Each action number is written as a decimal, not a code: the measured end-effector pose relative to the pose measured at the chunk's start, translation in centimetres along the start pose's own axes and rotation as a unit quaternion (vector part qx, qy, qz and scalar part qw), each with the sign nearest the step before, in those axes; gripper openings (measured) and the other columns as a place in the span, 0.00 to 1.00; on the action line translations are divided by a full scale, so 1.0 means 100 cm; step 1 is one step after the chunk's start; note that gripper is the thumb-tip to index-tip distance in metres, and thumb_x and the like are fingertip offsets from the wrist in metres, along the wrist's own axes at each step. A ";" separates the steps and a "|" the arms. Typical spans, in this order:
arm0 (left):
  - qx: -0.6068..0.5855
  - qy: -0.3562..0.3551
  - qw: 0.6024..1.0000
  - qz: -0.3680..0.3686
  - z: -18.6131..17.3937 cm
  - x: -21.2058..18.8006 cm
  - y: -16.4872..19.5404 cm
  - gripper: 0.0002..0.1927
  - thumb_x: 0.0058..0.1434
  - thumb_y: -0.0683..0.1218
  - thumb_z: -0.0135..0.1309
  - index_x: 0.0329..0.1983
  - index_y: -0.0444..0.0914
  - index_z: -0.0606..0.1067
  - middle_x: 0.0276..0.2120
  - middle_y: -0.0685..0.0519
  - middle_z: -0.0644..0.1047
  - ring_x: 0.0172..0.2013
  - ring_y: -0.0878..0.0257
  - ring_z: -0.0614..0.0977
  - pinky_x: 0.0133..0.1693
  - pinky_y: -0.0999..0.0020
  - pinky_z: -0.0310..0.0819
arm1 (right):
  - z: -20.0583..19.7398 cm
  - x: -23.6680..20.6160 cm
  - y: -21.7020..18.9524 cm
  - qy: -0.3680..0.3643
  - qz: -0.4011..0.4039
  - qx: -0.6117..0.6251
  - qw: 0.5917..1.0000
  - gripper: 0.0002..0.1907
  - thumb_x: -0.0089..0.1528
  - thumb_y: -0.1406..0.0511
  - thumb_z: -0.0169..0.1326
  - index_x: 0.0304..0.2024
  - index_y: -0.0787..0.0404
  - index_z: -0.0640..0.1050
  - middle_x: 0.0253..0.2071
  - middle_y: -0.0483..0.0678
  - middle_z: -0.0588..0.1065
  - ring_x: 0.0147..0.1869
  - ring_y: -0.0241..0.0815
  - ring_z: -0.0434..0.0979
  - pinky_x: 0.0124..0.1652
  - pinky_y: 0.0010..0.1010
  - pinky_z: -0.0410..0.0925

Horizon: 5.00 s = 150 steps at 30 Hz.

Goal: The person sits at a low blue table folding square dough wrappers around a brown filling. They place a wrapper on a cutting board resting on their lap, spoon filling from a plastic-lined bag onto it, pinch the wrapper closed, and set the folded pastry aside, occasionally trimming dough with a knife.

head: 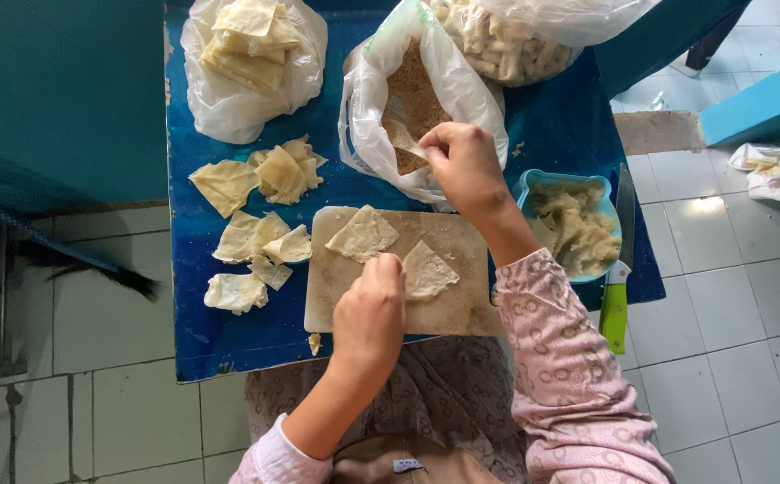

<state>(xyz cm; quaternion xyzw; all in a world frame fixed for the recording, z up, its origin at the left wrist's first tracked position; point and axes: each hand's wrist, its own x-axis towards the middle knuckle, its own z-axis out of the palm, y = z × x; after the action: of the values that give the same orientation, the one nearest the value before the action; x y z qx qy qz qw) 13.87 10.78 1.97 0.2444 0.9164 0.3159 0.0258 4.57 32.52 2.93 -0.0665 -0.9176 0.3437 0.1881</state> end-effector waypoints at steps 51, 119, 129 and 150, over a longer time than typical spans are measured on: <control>-0.200 0.082 0.976 -0.032 -0.015 -0.007 -0.010 0.08 0.61 0.41 0.58 0.42 0.34 0.78 0.35 0.46 0.81 0.34 0.55 0.84 0.37 0.62 0.78 | -0.088 -0.176 -0.066 -0.074 -0.163 -0.094 0.979 0.11 0.57 0.76 0.58 0.42 0.69 0.80 0.36 0.54 0.76 0.42 0.51 0.77 0.44 0.37 0.69; -0.124 0.063 0.977 0.159 -0.017 0.002 -0.015 0.09 0.61 0.42 0.59 0.45 0.39 0.78 0.47 0.49 0.75 0.46 0.49 0.78 0.47 0.56 0.74 | -0.034 -0.167 -0.073 -0.028 -0.181 -0.285 0.941 0.14 0.59 0.68 0.61 0.48 0.57 0.83 0.40 0.42 0.72 0.49 0.42 0.71 0.51 0.39 0.60; -0.125 0.059 0.978 0.159 -0.018 0.007 -0.016 0.15 0.59 0.42 0.61 0.49 0.39 0.75 0.50 0.47 0.73 0.49 0.48 0.78 0.47 0.56 0.74 | -0.040 -0.152 -0.056 -0.078 -0.117 -0.083 0.987 0.17 0.55 0.68 0.61 0.48 0.54 0.82 0.46 0.46 0.73 0.55 0.47 0.71 0.53 0.39 0.59; -0.036 -0.002 0.948 0.316 -0.037 0.011 -0.028 0.16 0.55 0.41 0.58 0.47 0.37 0.79 0.45 0.47 0.75 0.45 0.50 0.77 0.46 0.57 0.73 | -0.010 -0.166 -0.050 0.029 -0.023 -0.062 0.997 0.05 0.59 0.65 0.63 0.35 0.59 0.80 0.40 0.47 0.72 0.48 0.50 0.71 0.49 0.39 0.62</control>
<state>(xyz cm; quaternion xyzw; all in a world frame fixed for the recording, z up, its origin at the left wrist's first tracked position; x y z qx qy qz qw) 10.91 7.26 3.38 0.5212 0.7801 0.3401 -0.0653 20.27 25.20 1.98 -0.0672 -0.9327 0.2792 0.2183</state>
